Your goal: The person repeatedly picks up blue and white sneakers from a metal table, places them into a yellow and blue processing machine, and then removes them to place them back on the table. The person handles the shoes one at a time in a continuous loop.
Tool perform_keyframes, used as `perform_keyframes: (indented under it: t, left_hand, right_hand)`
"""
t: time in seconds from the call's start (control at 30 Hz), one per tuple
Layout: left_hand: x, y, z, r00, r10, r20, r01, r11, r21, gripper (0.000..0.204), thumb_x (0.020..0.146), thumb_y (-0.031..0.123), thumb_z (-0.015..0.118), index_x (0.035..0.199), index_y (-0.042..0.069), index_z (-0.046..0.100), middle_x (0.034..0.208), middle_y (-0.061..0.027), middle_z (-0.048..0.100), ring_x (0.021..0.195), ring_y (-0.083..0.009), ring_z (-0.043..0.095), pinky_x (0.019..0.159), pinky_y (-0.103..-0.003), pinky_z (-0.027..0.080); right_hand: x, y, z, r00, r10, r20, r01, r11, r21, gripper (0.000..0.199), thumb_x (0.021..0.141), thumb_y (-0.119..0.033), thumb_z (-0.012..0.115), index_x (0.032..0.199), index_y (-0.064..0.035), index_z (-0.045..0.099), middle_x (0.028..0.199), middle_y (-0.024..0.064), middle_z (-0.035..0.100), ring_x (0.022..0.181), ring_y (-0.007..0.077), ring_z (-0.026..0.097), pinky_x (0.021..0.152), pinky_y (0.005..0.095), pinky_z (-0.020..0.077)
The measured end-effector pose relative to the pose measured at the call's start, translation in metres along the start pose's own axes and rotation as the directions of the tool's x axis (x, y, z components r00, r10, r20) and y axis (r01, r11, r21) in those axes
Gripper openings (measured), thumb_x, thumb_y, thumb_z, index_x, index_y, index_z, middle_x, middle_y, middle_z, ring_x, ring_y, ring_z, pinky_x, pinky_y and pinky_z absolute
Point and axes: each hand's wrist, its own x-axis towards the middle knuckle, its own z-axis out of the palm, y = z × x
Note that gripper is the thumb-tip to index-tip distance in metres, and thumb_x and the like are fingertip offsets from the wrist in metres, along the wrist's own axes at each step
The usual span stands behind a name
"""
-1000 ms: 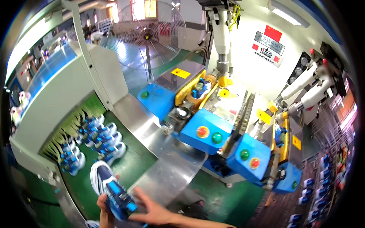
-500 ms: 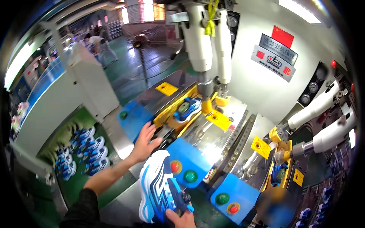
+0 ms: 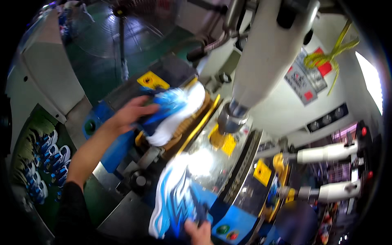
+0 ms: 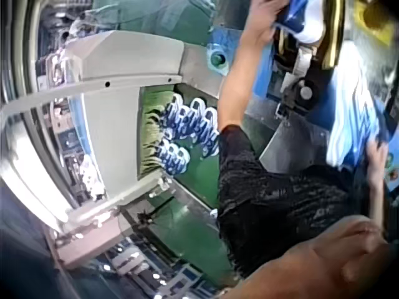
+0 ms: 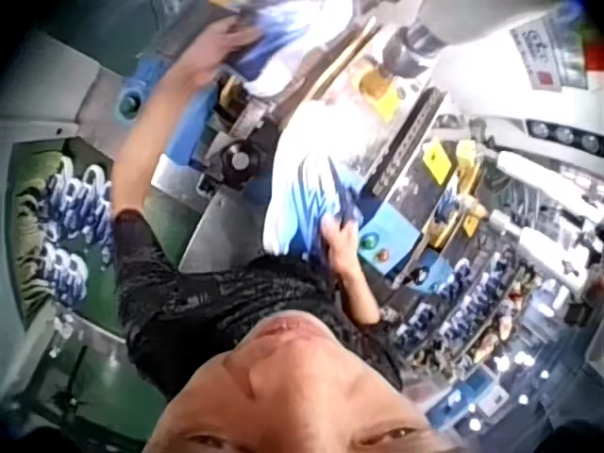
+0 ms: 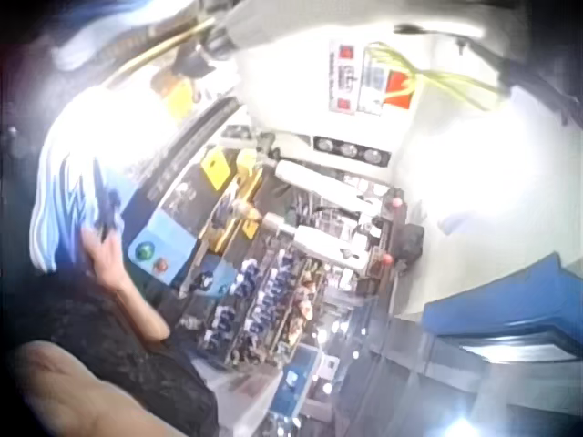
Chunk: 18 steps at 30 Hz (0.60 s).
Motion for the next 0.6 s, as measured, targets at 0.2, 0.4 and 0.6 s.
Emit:
perform_keyframes:
  t: [0.2,0.4,0.6]
  left_hand:
    - [-0.215,-0.116,-0.087,0.773,0.389,-0.502,-0.572,0.769,-0.285,0.078,0.082,0.024,0.071,0.145,0.002,0.031,0.14,-0.0164,0.048,0.125,-0.0329,0.05,0.107,-0.046,0.04]
    - [-0.374,-0.22,-0.14,0.527,0.224,-0.82,-0.377,0.926,0.011,0.065,0.099,0.049,0.041,0.146,0.005,0.033,0.144,-0.0145,0.042,0.13,-0.0319,0.045,0.106,-0.048,0.04]
    - [-0.369,-0.192,-0.067,0.316,-0.079,-0.946,-0.449,0.865,-0.222,0.063,0.098,0.034,0.051,0.14,-0.011,0.034,0.137,-0.0288,0.045,0.118,-0.0416,0.051,0.1,-0.051,0.044]
  right_hand:
    - [0.195,-0.11,0.076,0.959,0.207,0.193,-0.227,0.97,0.085,0.027,0.097,-0.026,0.055,0.112,-0.004,0.059,0.107,0.011,0.068,0.094,0.022,0.068,0.087,0.0378,0.0551]
    - [0.341,-0.025,0.15,0.783,-0.559,-0.272,0.252,0.686,-0.683,0.082,0.083,-0.019,0.066,0.14,0.0103,0.014,0.127,0.0356,0.034,0.115,0.05,0.044,0.099,0.0502,0.0391]
    - [0.346,-0.03,0.159,0.826,-0.512,-0.235,0.206,0.663,-0.72,0.062,0.081,-0.018,0.065,0.122,0.0113,0.027,0.118,0.0332,0.036,0.105,0.0475,0.047,0.095,0.0498,0.0396]
